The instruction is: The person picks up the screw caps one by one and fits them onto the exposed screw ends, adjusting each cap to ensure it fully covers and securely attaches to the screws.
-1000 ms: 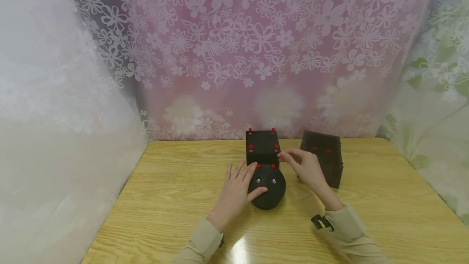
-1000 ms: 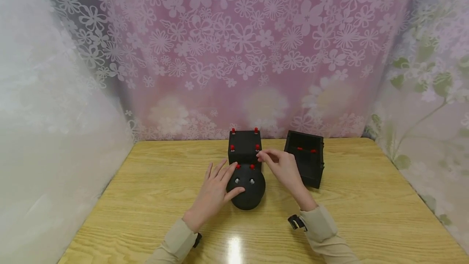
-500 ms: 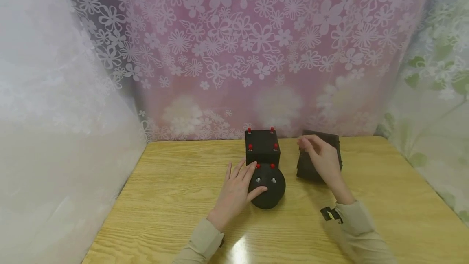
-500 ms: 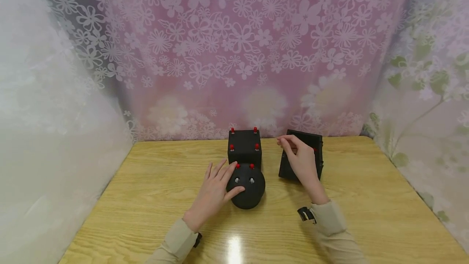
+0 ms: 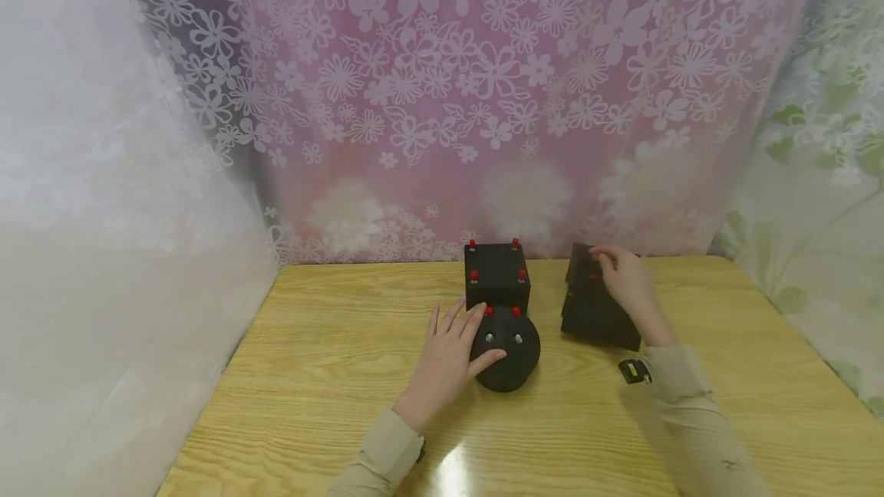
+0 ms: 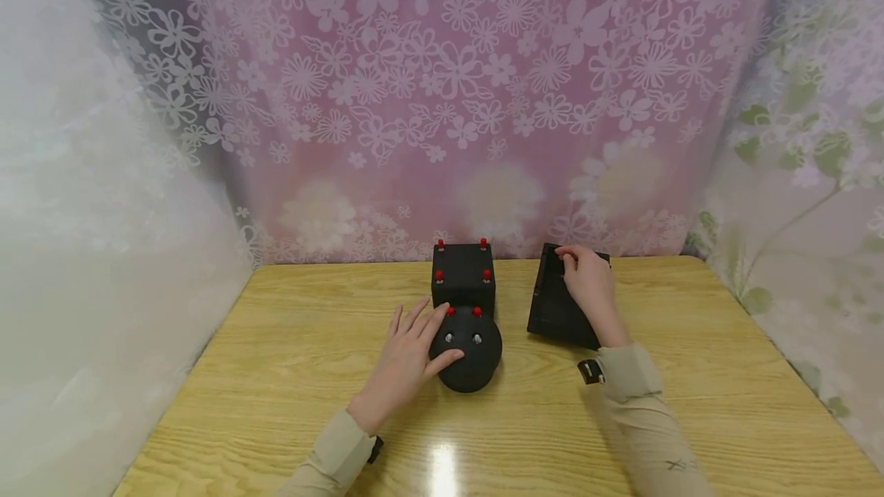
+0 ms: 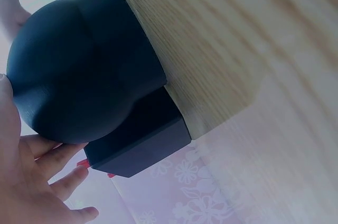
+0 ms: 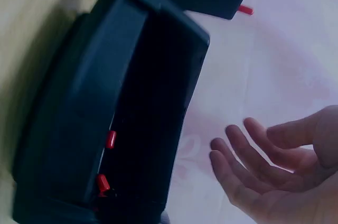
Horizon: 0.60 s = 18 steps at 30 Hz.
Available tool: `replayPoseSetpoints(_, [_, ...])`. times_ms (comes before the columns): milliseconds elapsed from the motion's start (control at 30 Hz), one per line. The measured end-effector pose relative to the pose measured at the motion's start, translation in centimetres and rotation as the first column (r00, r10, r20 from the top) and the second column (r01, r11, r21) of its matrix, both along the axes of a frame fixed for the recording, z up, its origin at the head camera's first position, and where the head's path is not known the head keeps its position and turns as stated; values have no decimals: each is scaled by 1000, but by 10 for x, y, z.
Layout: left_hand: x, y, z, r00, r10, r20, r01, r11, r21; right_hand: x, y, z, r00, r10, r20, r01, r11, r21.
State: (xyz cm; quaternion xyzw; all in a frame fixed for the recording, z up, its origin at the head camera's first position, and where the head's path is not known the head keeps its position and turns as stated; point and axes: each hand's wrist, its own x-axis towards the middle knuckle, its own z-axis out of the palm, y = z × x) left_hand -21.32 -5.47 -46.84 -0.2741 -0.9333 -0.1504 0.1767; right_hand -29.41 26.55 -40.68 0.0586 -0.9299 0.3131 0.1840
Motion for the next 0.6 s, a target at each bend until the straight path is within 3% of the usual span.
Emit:
replayPoseSetpoints(333, [-1, -1, -1, 1000, 1, -19, -1, 1000, 2, -36, 9, 6, 983, 56, 174, -91, 976, 198])
replayPoseSetpoints(600, [-3, -2, -3, 999, -3, -39, 3, 1000, 6, -61, 15, -1, 943, 112, 312, -225, 907, 356])
